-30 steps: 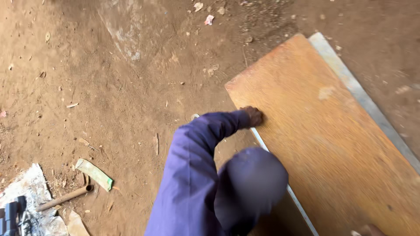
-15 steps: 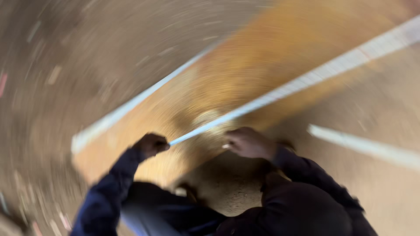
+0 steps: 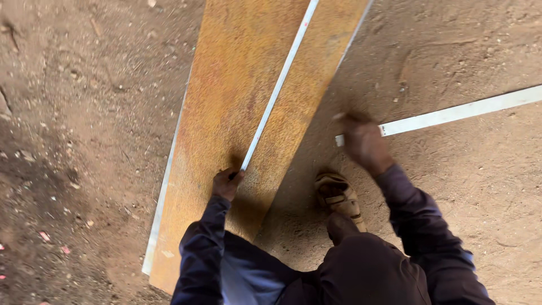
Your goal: The person kneels on the ground beside a rusty metal sheet lying on the dirt floor. They position a long steel straightedge across the sheet, use a tape measure, and run a piece of chalk along the straightedge to scribe straight layout lines, repositioning the ruler to mark different lines across the sheet.
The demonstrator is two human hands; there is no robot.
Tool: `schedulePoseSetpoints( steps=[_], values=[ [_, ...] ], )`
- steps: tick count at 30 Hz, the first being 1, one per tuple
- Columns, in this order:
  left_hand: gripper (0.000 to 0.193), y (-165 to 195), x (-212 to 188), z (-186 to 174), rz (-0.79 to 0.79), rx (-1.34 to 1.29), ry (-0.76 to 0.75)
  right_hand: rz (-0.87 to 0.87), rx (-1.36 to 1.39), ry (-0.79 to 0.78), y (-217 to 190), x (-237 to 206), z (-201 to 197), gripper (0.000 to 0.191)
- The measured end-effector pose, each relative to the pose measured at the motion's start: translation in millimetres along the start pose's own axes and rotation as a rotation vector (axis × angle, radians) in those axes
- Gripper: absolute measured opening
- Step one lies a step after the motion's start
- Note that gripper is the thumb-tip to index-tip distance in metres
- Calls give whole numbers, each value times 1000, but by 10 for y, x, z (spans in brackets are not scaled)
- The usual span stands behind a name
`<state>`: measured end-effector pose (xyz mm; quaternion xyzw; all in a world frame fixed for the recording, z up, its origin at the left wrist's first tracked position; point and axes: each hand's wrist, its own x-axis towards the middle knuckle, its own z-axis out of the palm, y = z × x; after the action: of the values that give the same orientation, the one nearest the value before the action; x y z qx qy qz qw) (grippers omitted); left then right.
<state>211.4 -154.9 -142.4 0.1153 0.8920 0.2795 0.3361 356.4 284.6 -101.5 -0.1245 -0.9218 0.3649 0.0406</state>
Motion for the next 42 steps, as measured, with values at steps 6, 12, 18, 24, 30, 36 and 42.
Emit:
schedulePoseSetpoints(
  steps=[6, 12, 18, 24, 30, 36, 42],
  values=[
    [25, 591, 291, 364, -39, -82, 145, 48, -378, 213, 1007, -483, -579, 27],
    [23, 900, 491, 471, 4, -94, 196, 331, -600, -31, 1212, -865, -973, 47],
    [29, 786, 522, 557, 89, 74, 267, 246, -635, 11, 1327, -936, -953, 39],
    [41, 710, 234, 796, 343, 412, 208, 426, -766, -391, 1574, -822, -829, 17],
    [54, 1163, -65, 1192, 618, 540, 326, 231, -852, -491, 1485, -673, -995, 34],
    [39, 1970, 9, 1682, 805, 428, 185, 141, -628, -410, 1366, -755, -853, 45],
    [46, 2759, 346, 2117, 844, 646, -35, 33, -648, -209, 1380, -819, -760, 42]
  ],
)
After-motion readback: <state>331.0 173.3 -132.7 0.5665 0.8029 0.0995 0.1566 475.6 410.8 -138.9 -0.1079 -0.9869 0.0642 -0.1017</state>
